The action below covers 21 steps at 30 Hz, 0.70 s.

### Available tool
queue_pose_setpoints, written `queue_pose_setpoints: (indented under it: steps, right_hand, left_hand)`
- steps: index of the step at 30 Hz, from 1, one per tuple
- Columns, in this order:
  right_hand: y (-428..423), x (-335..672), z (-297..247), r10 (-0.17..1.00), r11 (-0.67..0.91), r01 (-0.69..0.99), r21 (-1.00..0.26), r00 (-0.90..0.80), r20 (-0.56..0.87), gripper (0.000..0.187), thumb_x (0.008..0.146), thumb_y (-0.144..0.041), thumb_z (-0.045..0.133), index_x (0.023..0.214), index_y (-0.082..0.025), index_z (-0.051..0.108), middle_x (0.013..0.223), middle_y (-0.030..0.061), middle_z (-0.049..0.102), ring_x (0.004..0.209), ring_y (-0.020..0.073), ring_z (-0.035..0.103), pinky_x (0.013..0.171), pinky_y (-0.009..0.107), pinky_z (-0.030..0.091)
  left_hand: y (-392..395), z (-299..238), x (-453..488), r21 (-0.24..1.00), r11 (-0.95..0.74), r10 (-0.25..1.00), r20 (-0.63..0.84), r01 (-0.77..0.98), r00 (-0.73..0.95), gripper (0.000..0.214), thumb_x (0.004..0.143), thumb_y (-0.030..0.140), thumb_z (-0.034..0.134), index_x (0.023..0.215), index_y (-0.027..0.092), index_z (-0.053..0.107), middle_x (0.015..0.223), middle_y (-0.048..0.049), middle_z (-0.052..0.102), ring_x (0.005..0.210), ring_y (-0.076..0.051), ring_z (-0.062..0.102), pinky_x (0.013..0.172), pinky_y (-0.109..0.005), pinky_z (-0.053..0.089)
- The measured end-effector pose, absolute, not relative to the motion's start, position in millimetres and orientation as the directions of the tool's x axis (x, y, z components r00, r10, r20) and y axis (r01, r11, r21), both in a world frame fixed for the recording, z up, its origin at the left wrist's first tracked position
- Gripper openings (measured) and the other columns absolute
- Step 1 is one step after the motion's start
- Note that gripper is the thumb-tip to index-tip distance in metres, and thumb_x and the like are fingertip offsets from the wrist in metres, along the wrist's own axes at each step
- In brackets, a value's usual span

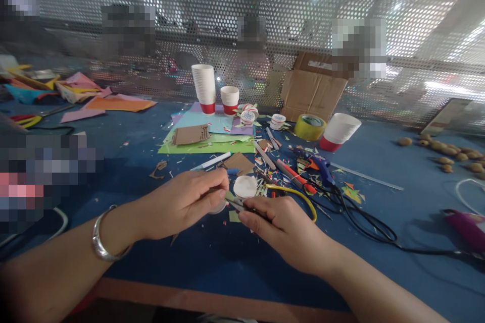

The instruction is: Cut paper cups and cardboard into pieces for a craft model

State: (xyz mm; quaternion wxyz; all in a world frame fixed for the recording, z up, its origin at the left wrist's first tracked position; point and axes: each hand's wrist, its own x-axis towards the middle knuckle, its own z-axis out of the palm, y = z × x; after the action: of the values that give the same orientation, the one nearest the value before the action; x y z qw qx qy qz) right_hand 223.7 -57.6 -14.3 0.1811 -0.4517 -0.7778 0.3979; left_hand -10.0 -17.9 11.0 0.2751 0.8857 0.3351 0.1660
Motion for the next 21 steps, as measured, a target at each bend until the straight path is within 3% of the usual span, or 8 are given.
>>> queue_pose_setpoints:
  steps: [21]
  right_hand:
    - [-59.5, 223.7, -13.8, 0.833, 0.281, 0.593, -0.754, -0.541, -0.115, 0.042, 0.104, -0.050, 0.042, 0.083, -0.019, 0.061, 0.072, -0.0020, 0.051, 0.064, 0.0120, 0.043, 0.057, 0.027, 0.031]
  left_hand:
    - [-13.1, 12.2, -16.0, 0.482, -0.736, 0.590, 0.116, 0.474, 0.799, 0.017, 0.099, 0.021, 0.043, 0.084, 0.020, 0.050, 0.080, 0.0023, 0.058, 0.070, -0.013, 0.049, 0.065, -0.026, 0.034]
